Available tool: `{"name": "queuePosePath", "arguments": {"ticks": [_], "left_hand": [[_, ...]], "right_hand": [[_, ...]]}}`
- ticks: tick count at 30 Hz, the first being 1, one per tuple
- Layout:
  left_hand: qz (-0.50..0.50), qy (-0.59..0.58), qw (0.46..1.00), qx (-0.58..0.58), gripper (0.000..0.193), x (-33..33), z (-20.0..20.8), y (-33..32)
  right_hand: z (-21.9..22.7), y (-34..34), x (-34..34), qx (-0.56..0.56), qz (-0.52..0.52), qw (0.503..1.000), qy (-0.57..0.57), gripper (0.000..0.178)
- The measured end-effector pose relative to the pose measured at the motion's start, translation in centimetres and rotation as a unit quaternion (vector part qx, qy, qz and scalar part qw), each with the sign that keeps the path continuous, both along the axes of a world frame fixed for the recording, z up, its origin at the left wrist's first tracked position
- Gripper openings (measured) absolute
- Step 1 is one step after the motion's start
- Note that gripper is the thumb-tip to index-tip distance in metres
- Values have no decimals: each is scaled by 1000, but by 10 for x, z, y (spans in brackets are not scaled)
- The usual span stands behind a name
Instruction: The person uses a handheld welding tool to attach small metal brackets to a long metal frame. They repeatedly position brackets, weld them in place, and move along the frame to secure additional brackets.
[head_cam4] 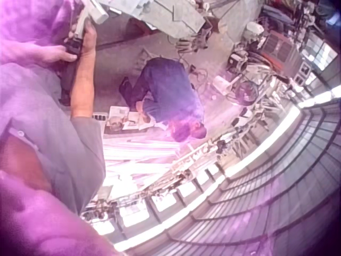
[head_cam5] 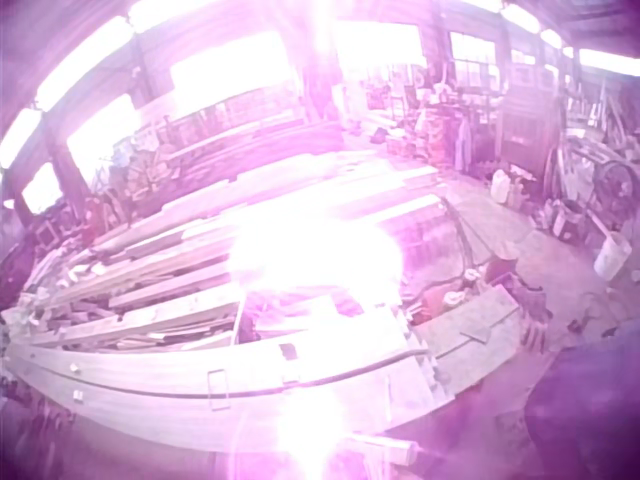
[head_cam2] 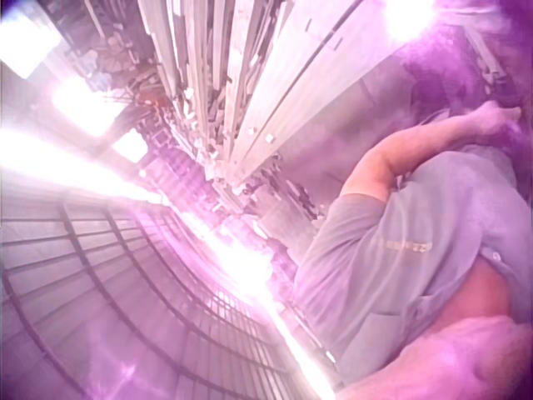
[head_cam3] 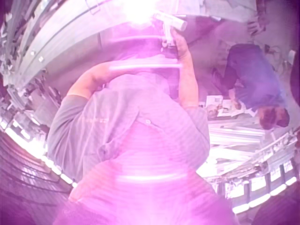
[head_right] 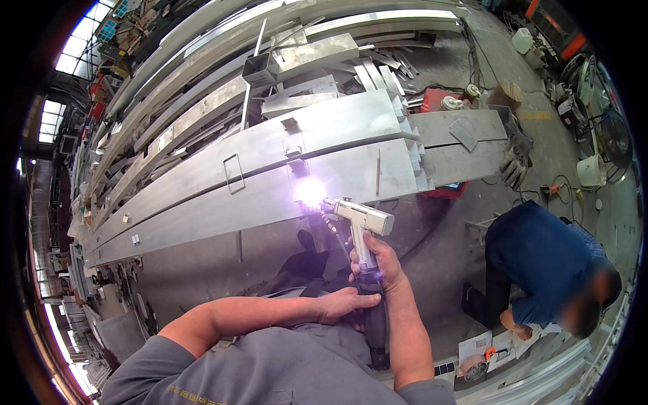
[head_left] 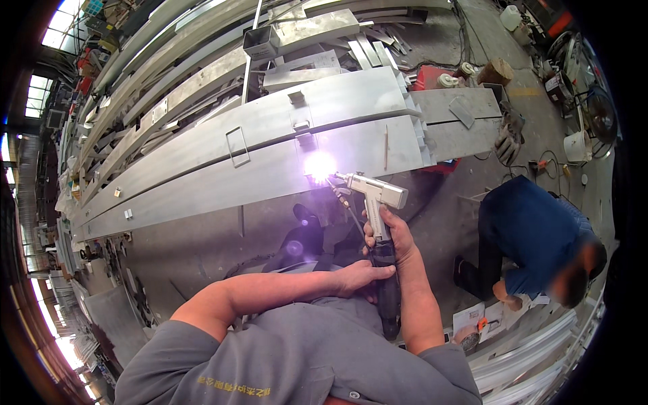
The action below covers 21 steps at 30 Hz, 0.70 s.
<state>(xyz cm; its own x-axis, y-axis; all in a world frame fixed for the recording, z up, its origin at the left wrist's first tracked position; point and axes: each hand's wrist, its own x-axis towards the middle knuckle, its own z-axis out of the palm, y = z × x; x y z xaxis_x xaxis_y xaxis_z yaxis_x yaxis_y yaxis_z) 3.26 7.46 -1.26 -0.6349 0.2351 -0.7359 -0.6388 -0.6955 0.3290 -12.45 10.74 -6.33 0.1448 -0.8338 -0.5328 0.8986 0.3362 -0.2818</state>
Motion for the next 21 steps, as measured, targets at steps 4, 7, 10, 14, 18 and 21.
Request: {"name": "queuePosePath", "arguments": {"ticks": [4, 7, 10, 14, 18, 21], "left_hand": [[1, -2, 1000, -5, 51, 0, 6, 1], [-12, 3, 1000, 9, 53, 5, 4, 2], [-23, 23, 999, -5, 56, 10, 13, 5], [-101, 84, 990, -52, 56, 22, 25, -3], [-154, 165, 972, -62, 53, 44, 13, -13], [-242, 220, 929, -174, 54, 73, 16, -37]], "right_hand": [[0, 3, 1, -4, 1, 1000, 5, 53], [2, 8, 5, -9, -2, 1000, -2, 54], [12, 20, 15, -46, -42, 998, -17, 60], [51, 27, 34, -105, -111, 987, 59, 65], [73, 31, 55, -50, -56, 984, 160, 49], [83, 23, 86, -12, -7, 954, 301, 42]]}}
